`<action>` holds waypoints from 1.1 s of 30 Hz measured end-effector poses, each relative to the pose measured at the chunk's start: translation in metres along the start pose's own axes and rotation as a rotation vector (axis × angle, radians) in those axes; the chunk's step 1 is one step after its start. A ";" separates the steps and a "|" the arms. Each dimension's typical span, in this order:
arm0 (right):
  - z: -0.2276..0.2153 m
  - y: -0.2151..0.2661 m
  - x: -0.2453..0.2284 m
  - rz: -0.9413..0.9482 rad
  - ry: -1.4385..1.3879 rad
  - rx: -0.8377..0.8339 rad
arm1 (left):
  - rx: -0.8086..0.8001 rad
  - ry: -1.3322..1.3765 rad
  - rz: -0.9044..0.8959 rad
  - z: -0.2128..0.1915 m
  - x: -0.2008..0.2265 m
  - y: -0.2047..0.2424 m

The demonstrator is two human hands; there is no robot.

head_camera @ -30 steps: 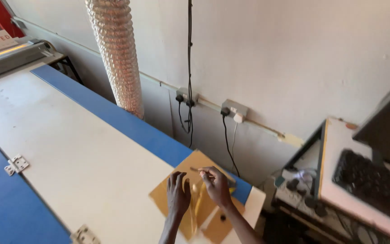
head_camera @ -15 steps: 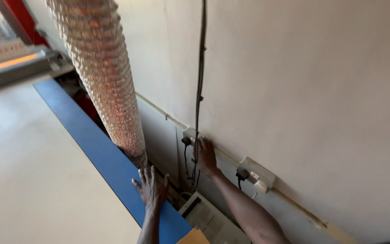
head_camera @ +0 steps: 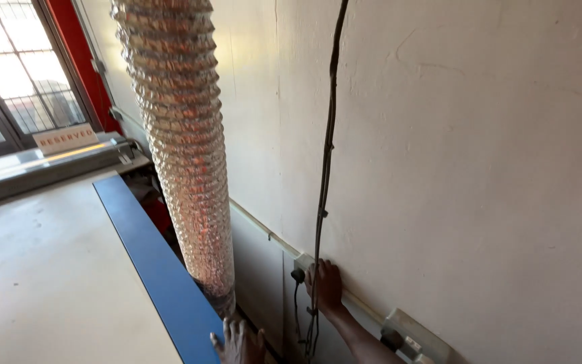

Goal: The person aligns white signs with orange text on a metal workbench using a glowing orange laser line as a guide. They repeatedly adjust the position of the signs to ensure they are straight and properly spaced.

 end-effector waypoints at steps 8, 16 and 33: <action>0.014 0.013 0.007 0.052 -0.042 -0.002 | -0.022 0.039 -0.021 -0.010 0.000 0.008; -0.085 0.081 0.002 0.434 -0.513 -0.353 | 0.431 0.623 0.295 -0.024 -0.027 0.024; -0.170 0.242 -0.168 -0.062 -0.293 -1.026 | 0.337 0.776 0.472 -0.012 -0.200 0.224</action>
Point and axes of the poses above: each hand's wrist, its own y-axis away from the middle knuckle, its own z-axis out of the palm, x = y × z, the point moved 7 cm from there along -y, towards the middle knuckle, and after that the axes turned 5 degrees about y, right-handed, at the moved point
